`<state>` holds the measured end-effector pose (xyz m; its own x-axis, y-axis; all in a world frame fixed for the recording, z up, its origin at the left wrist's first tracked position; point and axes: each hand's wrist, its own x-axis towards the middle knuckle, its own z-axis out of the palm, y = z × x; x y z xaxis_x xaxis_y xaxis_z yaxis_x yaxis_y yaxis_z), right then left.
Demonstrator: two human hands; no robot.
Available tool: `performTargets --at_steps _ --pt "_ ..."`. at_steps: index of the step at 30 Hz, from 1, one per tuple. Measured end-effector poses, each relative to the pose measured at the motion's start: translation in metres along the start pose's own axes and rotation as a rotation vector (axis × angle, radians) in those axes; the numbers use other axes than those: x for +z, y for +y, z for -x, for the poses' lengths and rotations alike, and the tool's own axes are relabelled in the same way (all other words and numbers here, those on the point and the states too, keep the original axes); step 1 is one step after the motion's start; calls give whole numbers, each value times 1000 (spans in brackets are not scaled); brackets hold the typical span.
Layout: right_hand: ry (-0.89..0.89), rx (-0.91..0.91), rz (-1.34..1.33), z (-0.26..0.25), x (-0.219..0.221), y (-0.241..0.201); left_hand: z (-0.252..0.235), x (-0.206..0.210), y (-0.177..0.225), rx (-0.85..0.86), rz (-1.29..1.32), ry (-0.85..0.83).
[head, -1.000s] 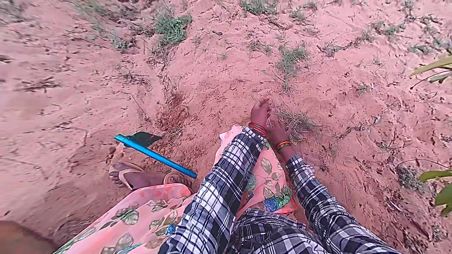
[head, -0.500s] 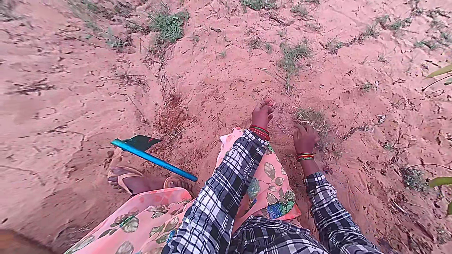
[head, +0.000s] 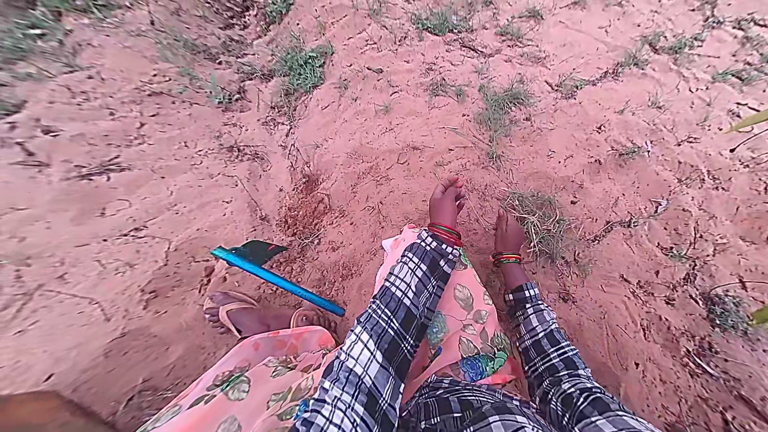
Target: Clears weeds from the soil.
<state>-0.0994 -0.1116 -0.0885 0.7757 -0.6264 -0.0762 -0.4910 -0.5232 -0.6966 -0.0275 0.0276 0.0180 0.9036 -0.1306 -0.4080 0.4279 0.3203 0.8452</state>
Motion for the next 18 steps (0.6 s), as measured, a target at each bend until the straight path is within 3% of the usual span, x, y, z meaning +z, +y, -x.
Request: performTargets --at_steps 7,12,18 --pt "-317 -148 130 -32 31 -36 -3 1 -1 -24 30 21" --pt "-308 -21 344 -52 65 -56 -6 0 -5 -5 34 17" --pt "-328 -239 176 -24 34 -44 -6 1 -2 -3 48 16"
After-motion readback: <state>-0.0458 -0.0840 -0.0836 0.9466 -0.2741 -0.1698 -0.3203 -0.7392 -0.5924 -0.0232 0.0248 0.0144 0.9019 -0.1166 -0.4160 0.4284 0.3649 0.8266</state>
